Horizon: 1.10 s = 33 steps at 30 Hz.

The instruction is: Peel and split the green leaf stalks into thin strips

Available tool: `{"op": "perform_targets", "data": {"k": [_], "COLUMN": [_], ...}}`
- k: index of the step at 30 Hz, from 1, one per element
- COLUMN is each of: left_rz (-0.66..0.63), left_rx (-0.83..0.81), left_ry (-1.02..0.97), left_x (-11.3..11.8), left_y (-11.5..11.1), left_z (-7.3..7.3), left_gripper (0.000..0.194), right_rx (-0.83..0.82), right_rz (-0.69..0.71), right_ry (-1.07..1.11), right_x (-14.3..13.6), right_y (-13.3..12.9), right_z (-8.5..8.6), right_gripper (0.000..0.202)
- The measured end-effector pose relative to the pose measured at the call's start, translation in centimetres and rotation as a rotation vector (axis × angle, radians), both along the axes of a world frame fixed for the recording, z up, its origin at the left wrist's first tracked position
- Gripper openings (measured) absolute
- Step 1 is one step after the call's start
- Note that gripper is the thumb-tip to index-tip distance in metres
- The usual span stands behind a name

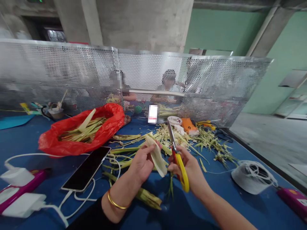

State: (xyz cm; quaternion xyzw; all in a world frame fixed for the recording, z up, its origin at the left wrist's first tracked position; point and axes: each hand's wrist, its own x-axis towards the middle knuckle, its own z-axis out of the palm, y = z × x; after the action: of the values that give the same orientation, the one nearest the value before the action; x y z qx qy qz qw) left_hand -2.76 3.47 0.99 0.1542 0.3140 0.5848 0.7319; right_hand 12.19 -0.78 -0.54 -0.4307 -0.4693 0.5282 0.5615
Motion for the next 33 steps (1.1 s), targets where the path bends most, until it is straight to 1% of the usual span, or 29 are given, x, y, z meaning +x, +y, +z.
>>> {"op": "perform_targets", "data": {"k": [3, 6, 10, 12, 14, 16, 17, 19, 20, 22, 24, 25, 26, 28, 29, 31, 33], "left_rz": [0.029, 0.035, 0.028, 0.034, 0.026, 0.022, 0.031, 0.067, 0.085, 0.09, 0.03, -0.023, -0.097, -0.257, -0.313, -0.343, -0.279], "left_rx": [-0.008, -0.007, 0.001, 0.019, 0.052, 0.119, 0.182, 0.378, 0.506, 0.752, 0.901, 0.927, 0.924, 0.855, 0.796, 0.653, 0.497], "left_ry": [-0.003, -0.024, -0.04, 0.035, 0.22, 0.474, 0.603, 0.847, 0.96, 1.148, 1.263, 1.295, 1.317, 1.343, 1.341, 1.288, 1.181], "left_x": [-0.1, -0.1, 0.1, 0.1, 0.0, -0.2, -0.3, -0.5, -0.5, -0.5, -0.4, -0.3, -0.3, -0.1, 0.0, 0.0, -0.1], "left_y": [-0.1, -0.2, -0.2, -0.2, -0.1, 0.0, 0.0, 0.1, 0.0, -0.1, -0.3, -0.4, -0.5, -0.6, -0.5, -0.2, 0.4], "left_z": [0.2, 0.5, 0.4, 0.0, -0.4, -0.7, -0.8, -0.9, -0.8, -0.7, -0.8, -0.9, -1.0, -1.4, -1.6, -1.8, -1.9], "left_gripper": [0.017, 0.019, 0.023, 0.024, 0.026, 0.034, 0.041, 0.049, 0.049, 0.039, 0.031, 0.03, 0.026, 0.011, 0.012, 0.021, 0.022], "right_rx": [0.003, -0.002, -0.033, -0.019, -0.004, -0.01, -0.012, -0.002, 0.01, 0.044, 0.093, 0.123, 0.151, 0.204, 0.227, 0.259, 0.249], "right_rz": [0.026, -0.017, -0.102, -0.153, -0.192, -0.208, -0.207, -0.186, -0.171, -0.123, -0.063, -0.034, -0.004, 0.019, 0.006, -0.067, -0.141], "right_ry": [0.0, -0.029, -0.062, -0.048, -0.03, -0.032, -0.043, -0.088, -0.122, -0.198, -0.259, -0.276, -0.287, -0.304, -0.328, -0.442, -0.614], "right_x": [-1.1, -1.6, -1.3, -0.7, 0.4, 1.6, 2.2, 3.3, 3.7, 4.2, 4.1, 3.9, 3.8, 3.6, 3.6, 4.0, 4.7], "right_y": [0.0, -0.1, -0.2, -0.2, -0.1, 0.2, 0.3, 0.6, 0.7, 0.9, 1.0, 1.0, 1.0, 1.0, 1.0, 1.0, 1.1], "right_z": [-0.9, -1.5, -1.2, -0.7, -0.1, 0.3, 0.5, 0.6, 0.7, 0.7, 0.5, 0.3, 0.2, -0.1, -0.2, -0.3, -0.1], "right_gripper": [0.071, 0.062, 0.053, 0.051, 0.05, 0.051, 0.052, 0.052, 0.052, 0.048, 0.042, 0.04, 0.039, 0.04, 0.04, 0.042, 0.045]}}
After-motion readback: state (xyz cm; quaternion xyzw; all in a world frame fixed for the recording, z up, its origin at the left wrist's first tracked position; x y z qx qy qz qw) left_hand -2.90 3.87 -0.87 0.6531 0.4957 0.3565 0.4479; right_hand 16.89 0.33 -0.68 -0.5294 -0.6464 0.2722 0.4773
